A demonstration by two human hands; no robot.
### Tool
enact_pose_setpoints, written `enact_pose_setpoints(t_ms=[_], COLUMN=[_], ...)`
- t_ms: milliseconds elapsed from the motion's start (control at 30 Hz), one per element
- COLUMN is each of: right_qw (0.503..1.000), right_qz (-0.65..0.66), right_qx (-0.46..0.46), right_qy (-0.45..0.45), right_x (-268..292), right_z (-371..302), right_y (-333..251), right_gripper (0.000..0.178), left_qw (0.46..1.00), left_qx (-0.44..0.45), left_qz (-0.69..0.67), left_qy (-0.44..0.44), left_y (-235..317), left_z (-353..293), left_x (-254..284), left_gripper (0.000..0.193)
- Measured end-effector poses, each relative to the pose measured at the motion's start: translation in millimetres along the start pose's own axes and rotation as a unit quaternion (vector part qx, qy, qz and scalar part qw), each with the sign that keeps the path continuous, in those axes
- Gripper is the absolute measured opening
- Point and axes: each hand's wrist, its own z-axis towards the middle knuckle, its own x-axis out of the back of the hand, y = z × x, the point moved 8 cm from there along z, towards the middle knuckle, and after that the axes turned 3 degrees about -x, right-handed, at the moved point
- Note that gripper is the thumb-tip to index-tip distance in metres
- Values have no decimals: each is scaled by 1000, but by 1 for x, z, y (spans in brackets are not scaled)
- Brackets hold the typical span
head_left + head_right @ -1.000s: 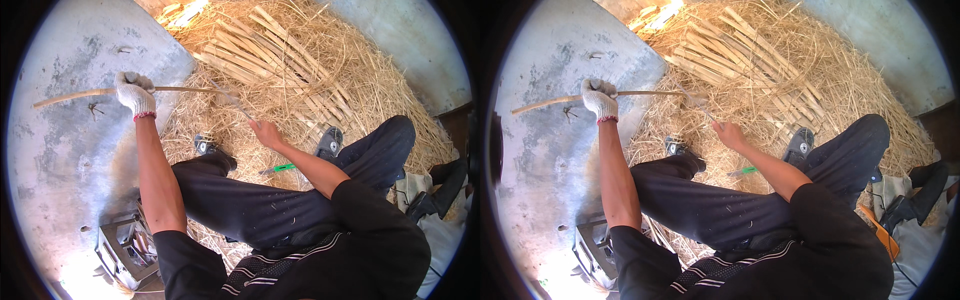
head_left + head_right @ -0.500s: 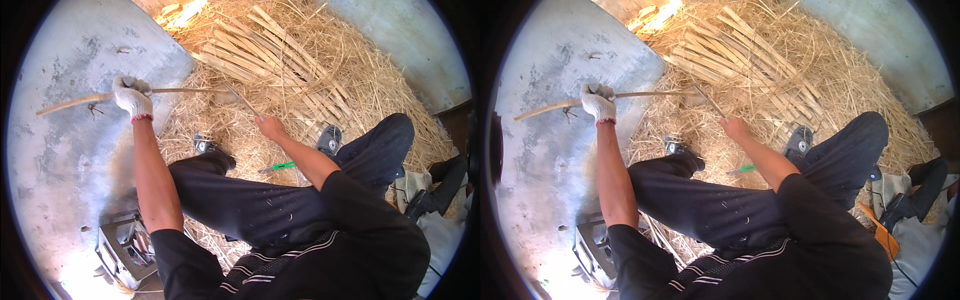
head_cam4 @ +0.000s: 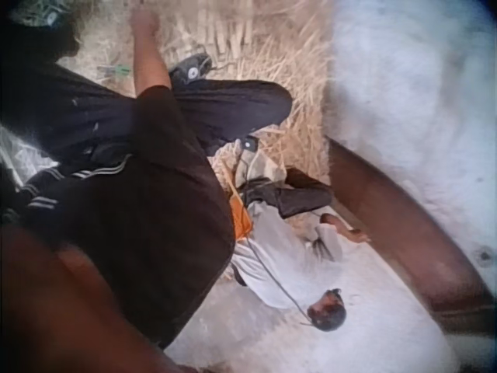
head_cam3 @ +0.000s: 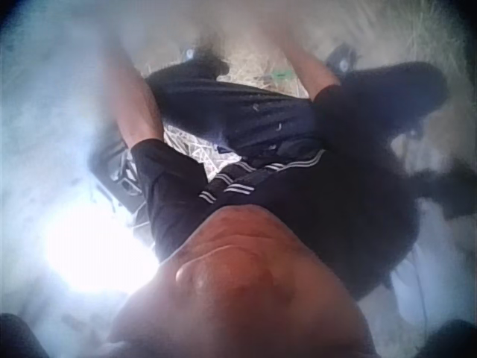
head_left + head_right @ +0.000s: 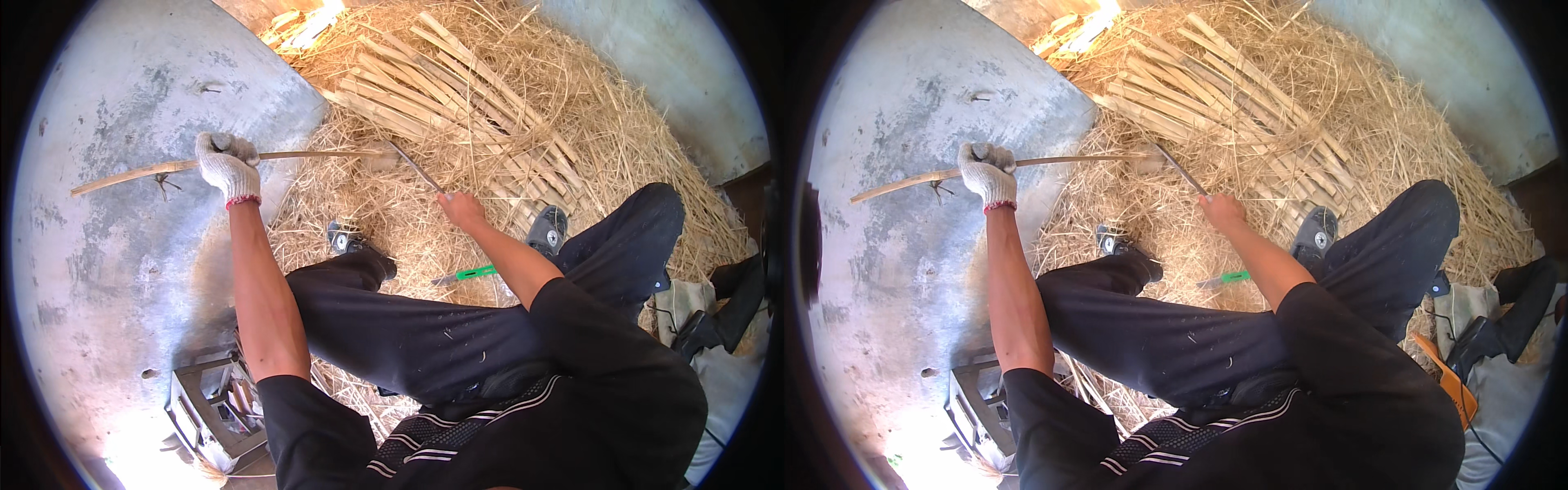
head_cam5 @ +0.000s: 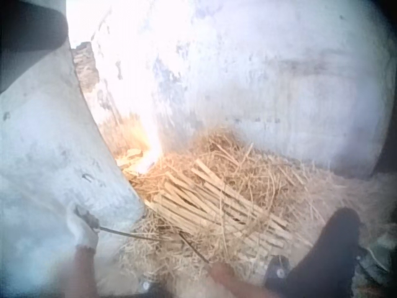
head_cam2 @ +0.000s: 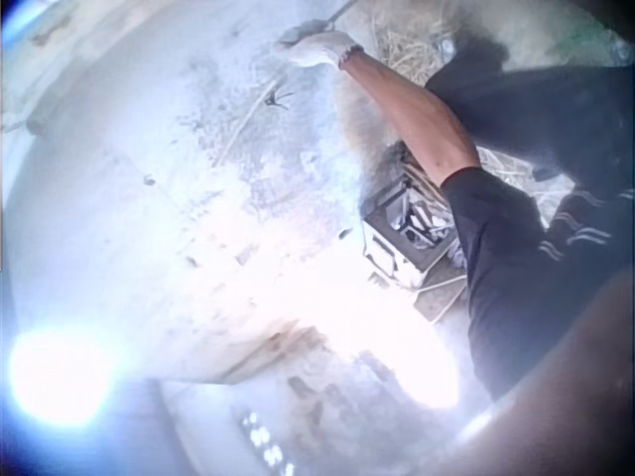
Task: The person sits on a straw-covered floor and uses a knife to split long bamboo poles into thin strips. They hold the pole with a gloved hand and repeatedly strike it with the knife to separate the fibers, then use a smaller green tool to refine the strips.
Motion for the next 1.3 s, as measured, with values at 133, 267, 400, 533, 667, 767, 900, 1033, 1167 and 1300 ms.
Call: enact_pose_setpoints(t_ms=[133,267,400,533,667,767,900,1033,1167,1300], right_qw=[984,958,971,945,888,846,929,979,980,978], right_qz=[165,250,224,282,345,390,218,174,131,160], right_qx=[-24,-37,13,164,298,359,293,98,148,135], right_qy=[-57,-132,-79,29,66,58,66,-24,10,17], right_x=[-25,-15,26,59,70,62,43,17,39,19], right_z=[24,23,6,-19,-45,-61,-68,-50,-70,-59], right_y=[18,11,-11,-50,-88,-101,-90,-59,-81,-66], right_gripper=[69,74,74,70,64,62,66,74,78,78], left_qw=[997,976,926,889,883,890,878,865,856,846], left_qx=[6,-84,-129,-137,-129,-32,-36,-29,-36,-40], left_qz=[2,62,266,357,378,387,401,401,419,415], left_qy=[-75,-191,-234,-252,-245,-241,-259,-302,-301,-333], left_y=[-4,2,13,16,16,4,5,1,0,-4], left_z=[9,11,-11,-18,-16,-21,-33,-39,-33,-35], left_x=[-7,-42,-67,-70,-65,-67,-73,-81,-80,-87], left_gripper=[25,8,24,39,43,45,48,47,46,49])
